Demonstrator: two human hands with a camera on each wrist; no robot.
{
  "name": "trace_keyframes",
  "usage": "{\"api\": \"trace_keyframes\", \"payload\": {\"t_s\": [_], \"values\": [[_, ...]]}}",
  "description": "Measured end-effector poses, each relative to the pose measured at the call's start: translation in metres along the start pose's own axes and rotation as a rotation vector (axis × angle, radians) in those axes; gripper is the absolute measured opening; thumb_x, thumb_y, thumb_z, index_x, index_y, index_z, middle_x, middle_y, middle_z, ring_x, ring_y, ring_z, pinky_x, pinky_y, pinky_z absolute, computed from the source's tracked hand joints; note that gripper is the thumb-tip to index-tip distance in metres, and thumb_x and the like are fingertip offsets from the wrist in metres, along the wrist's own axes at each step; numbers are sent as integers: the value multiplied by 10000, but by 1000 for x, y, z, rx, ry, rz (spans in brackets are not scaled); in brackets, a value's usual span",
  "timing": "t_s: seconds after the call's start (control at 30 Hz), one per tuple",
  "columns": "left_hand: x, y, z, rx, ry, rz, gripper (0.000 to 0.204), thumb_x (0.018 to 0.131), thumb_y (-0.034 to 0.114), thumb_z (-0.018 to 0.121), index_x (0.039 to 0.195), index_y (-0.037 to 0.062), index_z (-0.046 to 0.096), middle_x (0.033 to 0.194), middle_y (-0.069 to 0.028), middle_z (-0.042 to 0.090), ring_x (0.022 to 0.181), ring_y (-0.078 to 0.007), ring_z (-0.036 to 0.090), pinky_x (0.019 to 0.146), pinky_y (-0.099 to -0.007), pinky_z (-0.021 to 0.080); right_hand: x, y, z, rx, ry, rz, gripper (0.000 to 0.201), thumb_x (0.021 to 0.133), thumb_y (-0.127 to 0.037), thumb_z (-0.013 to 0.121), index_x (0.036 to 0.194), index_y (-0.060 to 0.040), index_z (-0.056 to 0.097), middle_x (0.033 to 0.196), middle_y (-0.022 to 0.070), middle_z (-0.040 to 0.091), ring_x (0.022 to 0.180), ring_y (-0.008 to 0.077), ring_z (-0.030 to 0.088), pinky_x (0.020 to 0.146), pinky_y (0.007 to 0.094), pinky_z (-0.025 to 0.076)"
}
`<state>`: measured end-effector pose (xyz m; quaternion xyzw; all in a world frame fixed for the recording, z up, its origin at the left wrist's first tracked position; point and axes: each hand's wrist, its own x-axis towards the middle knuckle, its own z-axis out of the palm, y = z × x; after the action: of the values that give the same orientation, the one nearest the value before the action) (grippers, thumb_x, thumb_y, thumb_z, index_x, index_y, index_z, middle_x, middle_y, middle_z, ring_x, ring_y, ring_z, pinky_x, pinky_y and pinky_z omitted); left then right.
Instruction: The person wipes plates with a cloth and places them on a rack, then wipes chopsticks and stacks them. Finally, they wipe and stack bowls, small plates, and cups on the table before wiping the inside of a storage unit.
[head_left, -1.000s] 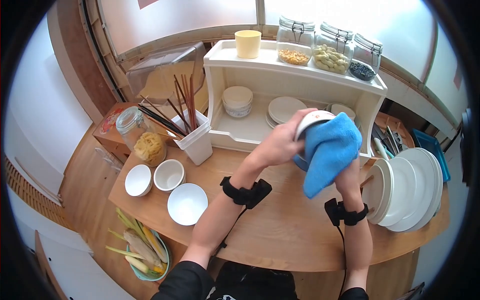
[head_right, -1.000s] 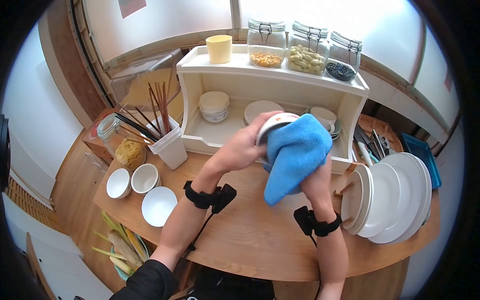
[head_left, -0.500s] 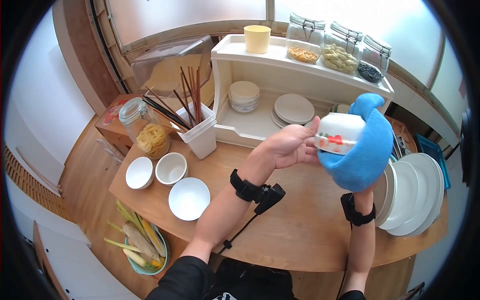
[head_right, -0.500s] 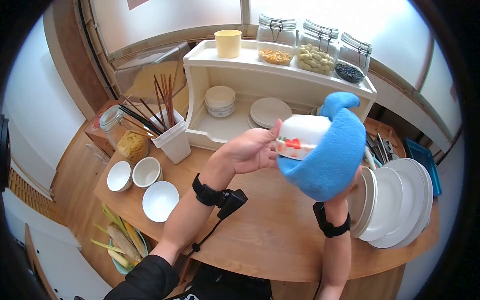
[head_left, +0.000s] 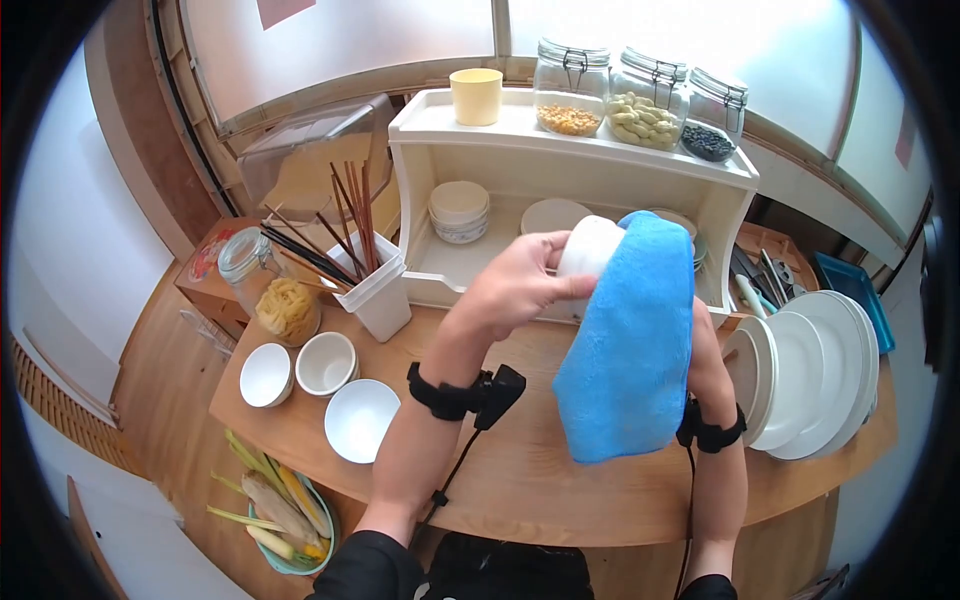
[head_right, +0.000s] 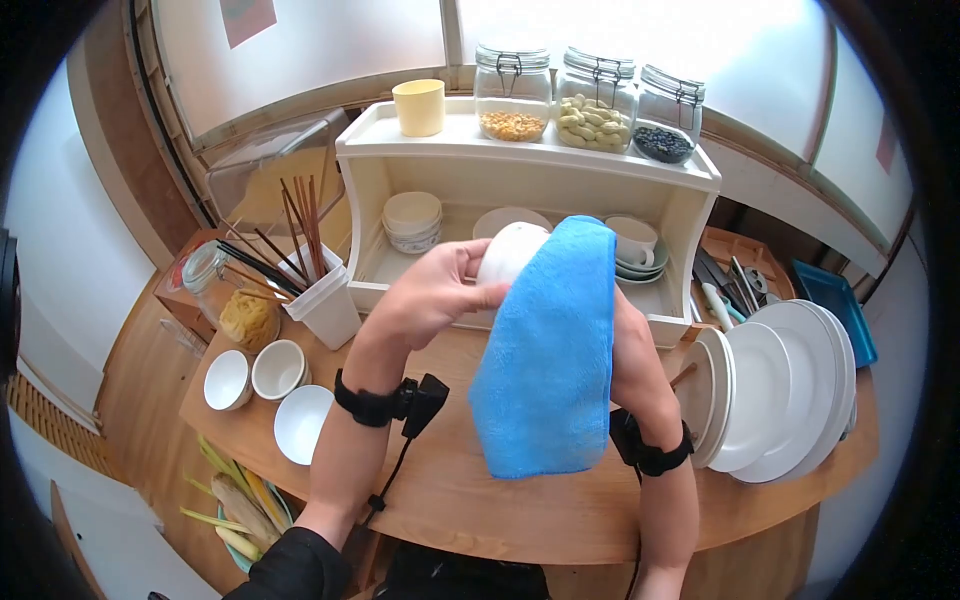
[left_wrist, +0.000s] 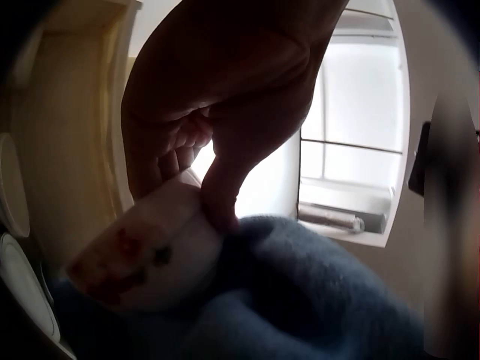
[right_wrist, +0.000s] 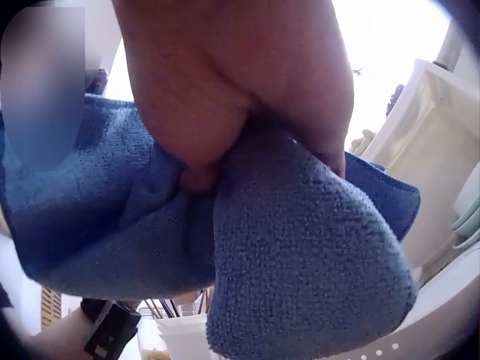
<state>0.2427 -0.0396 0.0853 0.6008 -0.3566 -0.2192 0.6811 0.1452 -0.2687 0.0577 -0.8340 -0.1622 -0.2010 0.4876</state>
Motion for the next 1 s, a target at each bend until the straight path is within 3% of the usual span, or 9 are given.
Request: {"api": "trace_keyframes", "payload": {"t_s": [0.07,0.13,0.17,0.27,0.4,0.53,0.67,0.9,1.0], "values": [[-5,2,17,260,25,89,430,894,95,735,1274,-50,597,1107,-184,724,952,-247,719,836,-337,570,1,-5,2,114,34,133,495,875,2,649,1354,26,529,1224,218,649,1079,334,654,963,398,502],[-10,5,25,785,-4,237,367,864,60,731,1211,-17,638,1070,-215,723,930,-300,720,840,-377,561,4,9,2,-130,53,-117,539,890,-34,673,1400,14,504,1271,196,635,1139,298,639,987,398,498],[-13,3,30,816,-10,253,311,829,22,714,1133,4,652,1047,-243,693,934,-358,704,838,-409,547,5,14,2,-252,62,-242,563,898,-52,685,1423,8,491,1295,185,627,1169,280,632,998,397,496],[-15,10,28,839,-55,173,354,802,52,773,1129,4,647,1017,-229,692,911,-313,708,818,-376,548,6,-2,-7,-140,-30,-216,578,890,-68,704,1423,4,494,1320,169,620,1249,281,598,1032,400,481],[-20,26,19,562,-256,88,437,779,116,847,1151,-2,651,1024,-139,728,898,-208,693,813,-322,534,-17,-6,-29,52,-149,8,593,874,-96,729,1418,-4,513,1340,155,614,1259,318,596,1037,420,482],[-16,14,12,3,-396,35,505,788,169,872,1191,-19,633,1094,-60,714,941,-140,654,859,-296,516,-51,-74,-12,-428,101,-60,615,855,-134,760,1412,-13,528,1335,158,616,1250,309,600,1041,426,489],[-9,-2,9,-428,-406,34,584,734,159,910,1205,-27,620,1088,-63,725,963,-122,669,873,-253,521,-47,-66,-11,-567,234,-241,666,772,-145,787,1379,-20,545,1303,161,613,1208,309,593,1036,416,473],[-7,-11,-8,-180,-359,57,784,703,270,930,1328,-1,542,1238,-96,674,1119,-177,644,955,-339,506,-37,-20,-34,377,2,-12,641,817,-282,755,1337,30,548,1241,177,636,1088,274,644,966,376,504],[-12,-3,15,-457,-377,146,987,707,431,914,1462,36,415,1407,-142,555,1226,-230,588,993,-342,492,-40,-12,-45,668,-105,67,650,837,-341,741,1319,51,549,1215,185,646,1037,258,665,936,360,518]]}}
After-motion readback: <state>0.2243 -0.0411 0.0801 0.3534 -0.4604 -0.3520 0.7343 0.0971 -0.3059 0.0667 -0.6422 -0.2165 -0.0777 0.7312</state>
